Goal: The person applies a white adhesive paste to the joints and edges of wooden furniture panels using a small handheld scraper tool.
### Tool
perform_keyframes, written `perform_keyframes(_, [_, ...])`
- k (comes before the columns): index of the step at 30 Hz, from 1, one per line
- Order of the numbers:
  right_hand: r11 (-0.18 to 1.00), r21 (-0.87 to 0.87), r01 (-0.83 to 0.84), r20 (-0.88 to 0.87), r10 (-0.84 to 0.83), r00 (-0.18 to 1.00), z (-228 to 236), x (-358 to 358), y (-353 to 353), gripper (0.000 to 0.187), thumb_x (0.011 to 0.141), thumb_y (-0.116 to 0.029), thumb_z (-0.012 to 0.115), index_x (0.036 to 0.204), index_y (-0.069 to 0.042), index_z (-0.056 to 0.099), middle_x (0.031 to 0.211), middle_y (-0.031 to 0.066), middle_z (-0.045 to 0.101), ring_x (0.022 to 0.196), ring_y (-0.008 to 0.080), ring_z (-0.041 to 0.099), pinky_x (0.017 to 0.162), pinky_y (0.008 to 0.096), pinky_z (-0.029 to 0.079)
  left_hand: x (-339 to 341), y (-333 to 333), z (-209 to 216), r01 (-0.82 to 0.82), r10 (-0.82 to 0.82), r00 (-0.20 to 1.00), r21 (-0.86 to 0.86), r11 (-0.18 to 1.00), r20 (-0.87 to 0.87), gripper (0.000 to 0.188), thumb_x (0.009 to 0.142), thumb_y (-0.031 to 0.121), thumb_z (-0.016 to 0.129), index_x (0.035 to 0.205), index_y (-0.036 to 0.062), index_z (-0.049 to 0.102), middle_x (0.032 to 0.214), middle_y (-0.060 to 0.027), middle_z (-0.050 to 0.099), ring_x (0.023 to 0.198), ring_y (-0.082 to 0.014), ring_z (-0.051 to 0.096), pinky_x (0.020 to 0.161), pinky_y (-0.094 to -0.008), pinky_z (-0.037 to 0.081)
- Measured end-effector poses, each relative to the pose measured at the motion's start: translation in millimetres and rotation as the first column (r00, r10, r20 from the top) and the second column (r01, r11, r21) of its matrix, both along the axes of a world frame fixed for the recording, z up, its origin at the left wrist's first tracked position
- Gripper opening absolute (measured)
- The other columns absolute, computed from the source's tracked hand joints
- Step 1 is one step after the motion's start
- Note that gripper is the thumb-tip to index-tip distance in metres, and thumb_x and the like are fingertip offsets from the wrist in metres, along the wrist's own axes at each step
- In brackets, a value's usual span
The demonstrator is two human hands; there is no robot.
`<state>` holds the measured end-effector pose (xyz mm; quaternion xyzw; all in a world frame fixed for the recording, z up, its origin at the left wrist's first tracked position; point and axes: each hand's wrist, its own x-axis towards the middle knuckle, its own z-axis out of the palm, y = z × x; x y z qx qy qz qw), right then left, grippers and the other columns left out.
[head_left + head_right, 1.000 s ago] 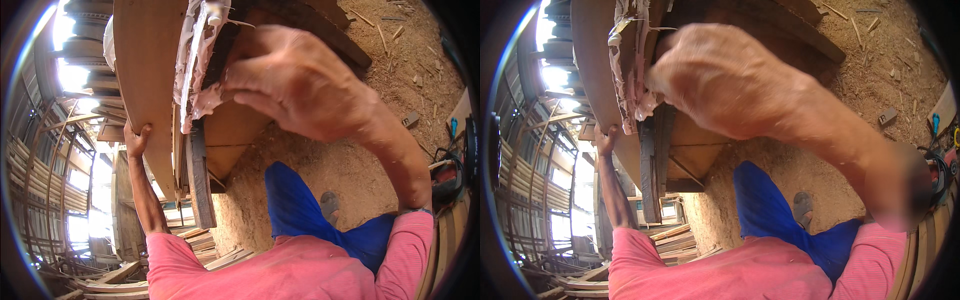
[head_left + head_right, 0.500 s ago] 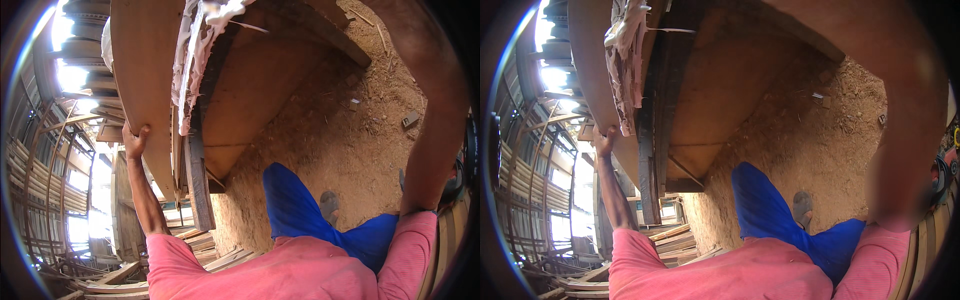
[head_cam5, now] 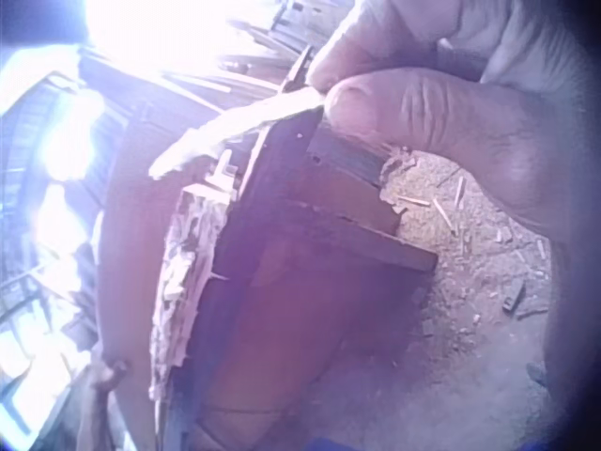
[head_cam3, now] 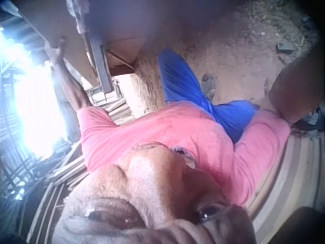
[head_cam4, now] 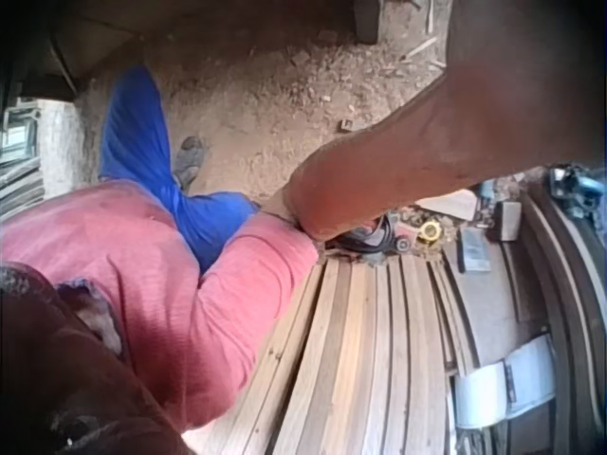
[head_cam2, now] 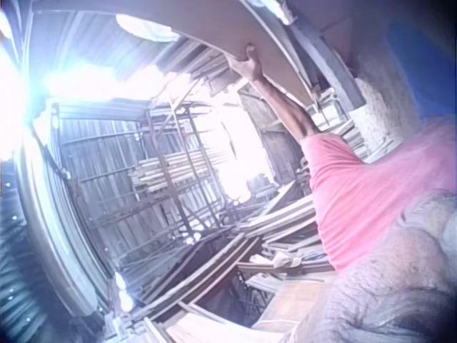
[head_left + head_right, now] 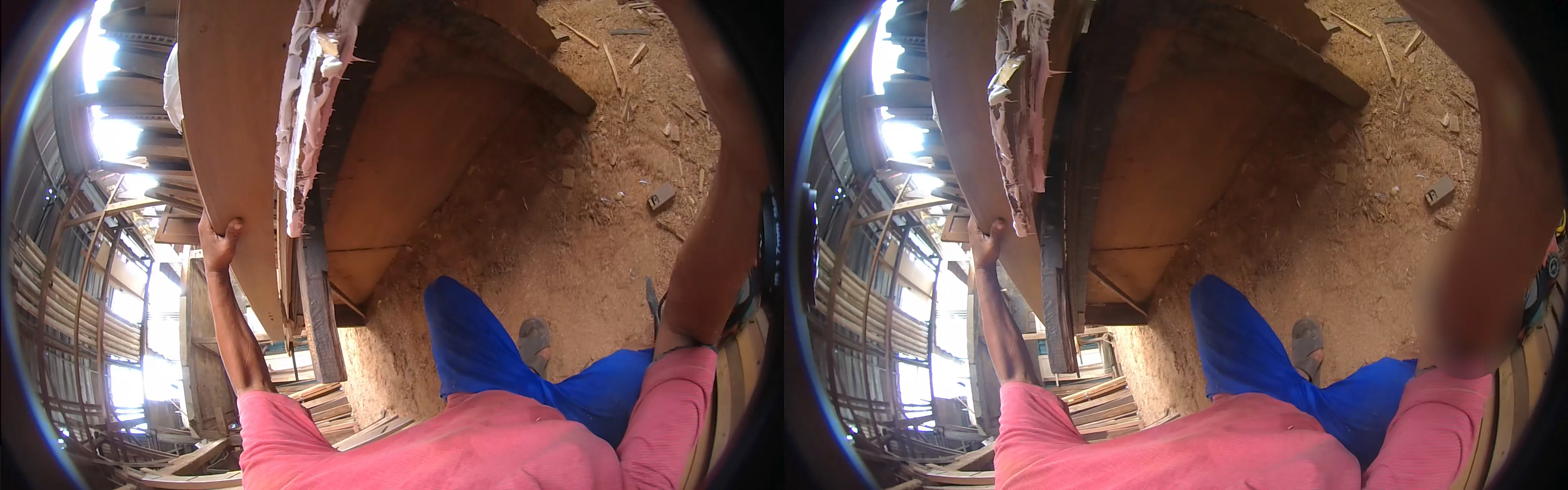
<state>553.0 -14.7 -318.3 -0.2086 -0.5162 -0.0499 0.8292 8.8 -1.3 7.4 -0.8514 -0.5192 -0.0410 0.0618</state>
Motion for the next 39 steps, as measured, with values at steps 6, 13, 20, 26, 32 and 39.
perform_keyframes(6, [0.993,-0.038,-0.112,0.012,0.112,0.994,9,-26,-13,0.014,0.087,-0.002,0.075,0.101,-0.001,0.075,0.091,0.0107,0.074,0.087,0.0225,0.072,0.073,0.0321,0.060,5,-5,-1,0.031,-0.031,0.999,0.026,0.999,-0.022,0.072,0.085,0.061,0.078,0.116,-0.0022,0.064,0.103,-0.0089,0.070,0.097,-0.0190,0.065,0.086,-0.0344,0.052])
perform_keyframes(13, [0.997,-0.062,-0.056,0.216,0.068,0.974,6,-13,-27,0.018,0.084,0.001,0.078,0.101,0.002,0.075,0.096,0.0106,0.074,0.090,0.0198,0.071,0.077,0.0321,0.058,13,-3,-4,0.045,-0.044,0.999,0.045,0.998,-0.026,0.072,0.085,0.062,0.078,0.114,-0.0026,0.065,0.101,-0.0091,0.070,0.095,-0.0192,0.066,0.085,-0.0345,0.052])
perform_keyframes(20, [0.987,0.100,0.124,0.070,-0.131,0.989,14,-34,0,0.019,0.084,0.000,0.078,0.102,-0.003,0.075,0.096,0.0090,0.075,0.088,0.0204,0.071,0.077,0.0341,0.059,11,-4,-10,0.013,-0.013,1.000,0.046,0.999,-0.009,0.075,0.083,0.064,0.078,0.114,-0.0030,0.065,0.102,-0.0105,0.070,0.096,-0.0199,0.066,0.085,-0.0347,0.052])
perform_keyframes(26, [0.969,0.118,0.217,-0.032,-0.215,0.976,13,-26,14,0.017,0.084,-0.003,0.079,0.101,-0.002,0.075,0.094,0.0091,0.075,0.088,0.0221,0.072,0.078,0.0353,0.060,8,-5,3,0.017,-0.015,0.999,0.029,0.999,-0.042,0.077,0.083,0.066,0.078,0.116,-0.0027,0.066,0.103,-0.0116,0.071,0.097,-0.0216,0.067,0.086,-0.0364,0.052])
perform_keyframes(32, [0.975,0.153,0.161,0.087,-0.175,0.981,6,-13,4,0.015,0.089,-0.004,0.075,0.103,0.001,0.074,0.092,0.0096,0.075,0.091,0.0180,0.072,0.077,0.0335,0.059,15,4,-4,0.055,-0.052,0.998,0.062,0.997,-0.045,0.078,0.083,0.067,0.076,0.116,-0.0025,0.065,0.104,-0.0107,0.070,0.098,-0.0204,0.066,0.087,-0.0358,0.052])
perform_keyframes(39, [0.784,-0.251,-0.567,-0.149,0.548,0.823,-1,-34,-45,0.019,0.092,-0.006,0.074,0.109,0.001,0.072,0.094,0.0119,0.073,0.087,0.0186,0.071,0.077,0.0301,0.057,10,-5,-4,0.017,-0.017,1.000,0.019,1.000,-0.013,0.077,0.084,0.065,0.077,0.118,-0.0024,0.064,0.105,-0.0090,0.070,0.099,-0.0193,0.065,0.088,-0.0345,0.052])
